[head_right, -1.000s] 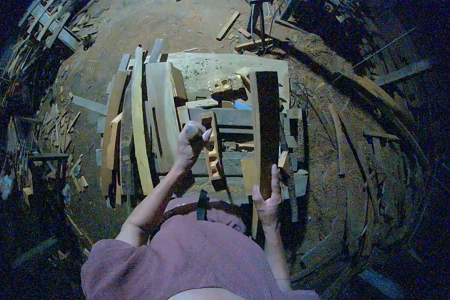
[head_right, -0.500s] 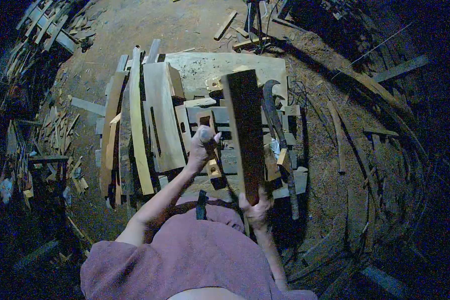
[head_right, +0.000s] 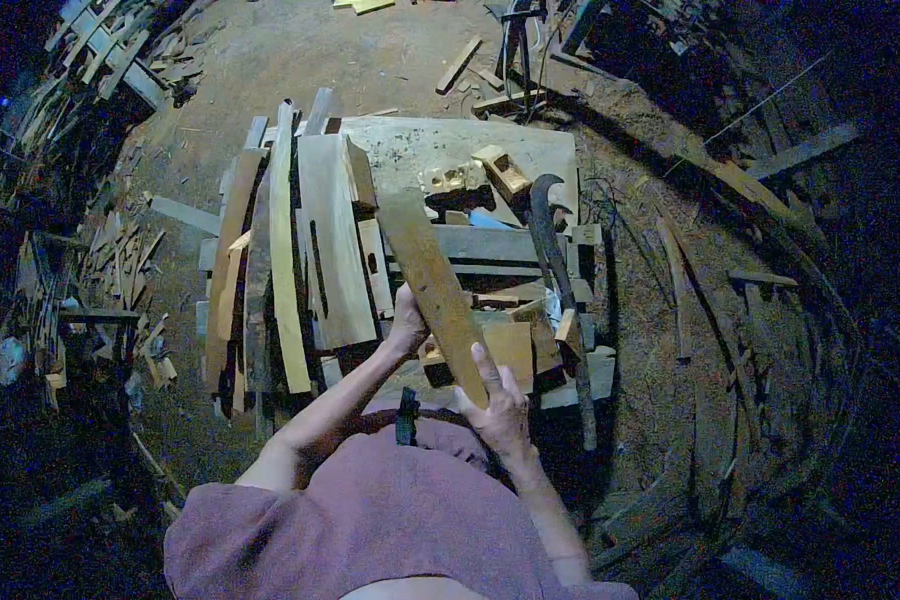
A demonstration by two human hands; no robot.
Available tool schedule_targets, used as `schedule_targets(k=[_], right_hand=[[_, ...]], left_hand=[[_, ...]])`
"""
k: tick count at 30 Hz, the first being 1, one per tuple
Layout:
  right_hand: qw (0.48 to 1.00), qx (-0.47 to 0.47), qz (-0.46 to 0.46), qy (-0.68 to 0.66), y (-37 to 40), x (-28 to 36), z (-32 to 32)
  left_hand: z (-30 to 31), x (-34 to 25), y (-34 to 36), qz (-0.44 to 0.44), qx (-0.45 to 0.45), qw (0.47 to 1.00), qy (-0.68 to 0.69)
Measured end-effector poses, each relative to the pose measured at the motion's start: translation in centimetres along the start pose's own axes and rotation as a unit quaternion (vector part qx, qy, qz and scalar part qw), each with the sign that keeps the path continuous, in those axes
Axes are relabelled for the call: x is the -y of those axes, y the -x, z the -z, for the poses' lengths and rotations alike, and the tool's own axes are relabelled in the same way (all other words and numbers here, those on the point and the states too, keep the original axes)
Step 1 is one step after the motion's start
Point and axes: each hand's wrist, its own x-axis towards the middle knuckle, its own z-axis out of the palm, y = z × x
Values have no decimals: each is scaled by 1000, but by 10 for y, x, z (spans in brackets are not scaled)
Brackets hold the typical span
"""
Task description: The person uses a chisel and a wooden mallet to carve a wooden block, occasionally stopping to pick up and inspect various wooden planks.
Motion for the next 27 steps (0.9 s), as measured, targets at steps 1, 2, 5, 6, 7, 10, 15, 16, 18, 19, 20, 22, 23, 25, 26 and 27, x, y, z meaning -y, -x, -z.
schedule_targets(k=[1, 2, 5, 6, 7, 10, 15, 16, 18, 19, 20, 22, 23, 25, 26, 27], right_hand=[[999, 29, -33, -1, -3, 1, -2], [999, 28, -25, -1, -6, 0, 0], [999, 32, -41, -7, -1, 2, 5], [998, 19, -65, -15, -2, 5, 9], [996, 5, -89, -22, -3, 6, 12], [997, -61, -38, -39, -1, -2, 18], [988, -104, -76, -81, 6, -8, 21], [988, -104, -76, -82, 6, -10, 20], [993, -116, -15, -8, 6, -14, 17], [993, -116, -16, -9, 7, -14, 17], [994, -92, -46, -42, 9, -14, 15], [990, -74, -72, -96, 10, -12, 13], [990, -75, -73, -96, 10, -11, 12], [990, -58, -59, -111, 11, -7, 12], [990, -59, -61, -111, 11, -3, 13], [992, -65, -48, -101, 12, 2, 15]], left_hand=[[2, -2, 0, -94, 14, 962, -256], [1, -3, 1, -111, 13, 964, -241], [17, 7, 2, -143, 2, 950, -278], [23, 16, 0, -165, -8, 931, -326], [21, 17, -6, -167, -33, 952, -253], [21, -16, -19, -195, -75, 942, -263], [11, -60, -19, -180, -34, 918, -352], [14, -58, -20, -163, -13, 925, -343], [16, -53, -17, -129, -3, 931, -342], [15, -51, -16, -95, 7, 936, -339], [13, -50, -13, -52, 6, 952, -301], [13, -46, -12, -54, 23, 955, -290], [12, -45, -11, -56, 38, 958, -279], [10, -45, -9, -89, 52, 955, -278], [10, -46, -11, -90, 60, 942, -318], [10, -46, -11, -92, 67, 927, -358]])
